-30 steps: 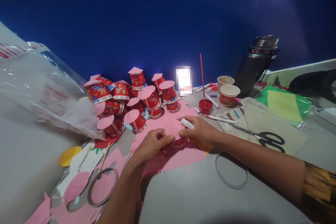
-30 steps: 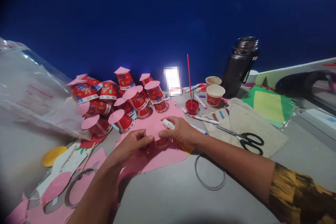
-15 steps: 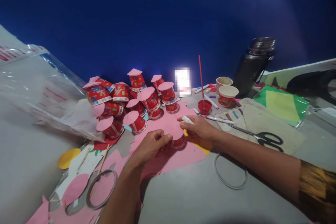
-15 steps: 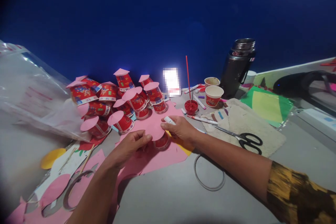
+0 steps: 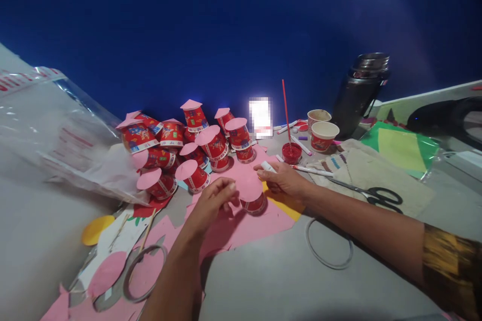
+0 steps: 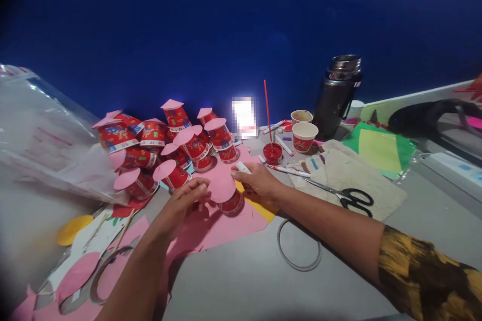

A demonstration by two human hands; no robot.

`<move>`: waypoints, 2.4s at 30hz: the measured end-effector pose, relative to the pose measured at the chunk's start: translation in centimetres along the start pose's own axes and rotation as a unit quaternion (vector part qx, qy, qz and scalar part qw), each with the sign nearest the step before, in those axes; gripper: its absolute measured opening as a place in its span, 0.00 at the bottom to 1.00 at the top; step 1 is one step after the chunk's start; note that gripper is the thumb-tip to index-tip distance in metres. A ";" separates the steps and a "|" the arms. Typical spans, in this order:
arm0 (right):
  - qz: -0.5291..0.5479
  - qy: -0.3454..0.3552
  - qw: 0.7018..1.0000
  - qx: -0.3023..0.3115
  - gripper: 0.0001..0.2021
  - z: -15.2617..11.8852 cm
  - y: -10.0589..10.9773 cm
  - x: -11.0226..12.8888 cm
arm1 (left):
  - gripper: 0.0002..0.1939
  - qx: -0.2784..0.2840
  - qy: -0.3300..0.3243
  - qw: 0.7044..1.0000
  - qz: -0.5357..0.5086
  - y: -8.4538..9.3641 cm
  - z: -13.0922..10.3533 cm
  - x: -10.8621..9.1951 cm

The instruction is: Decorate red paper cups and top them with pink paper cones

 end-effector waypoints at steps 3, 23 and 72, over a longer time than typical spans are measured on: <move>-0.003 0.011 1.000 -0.012 0.26 -0.1 0.4 0.1 | 0.38 0.048 -0.003 0.992 0.113 0.1 -0.3 -0.2; -0.297 0.078 0.945 -0.117 0.19 -1.5 2.0 0.3 | 0.28 -0.080 -0.227 0.910 0.339 -2.5 0.5 0.5; -0.708 0.298 0.627 -0.127 0.17 -4.3 -0.6 1.4 | 0.32 -0.107 -0.012 0.982 0.153 -2.6 0.6 1.4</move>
Point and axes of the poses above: each hand's wrist, its own z-axis towards the middle knuckle, its own y-axis out of the back of the hand, x = y × z, the point moved 2 cm from there along z, towards the middle knuckle, and after that the axes turned 15 degrees about x, right-handed, at the moved point
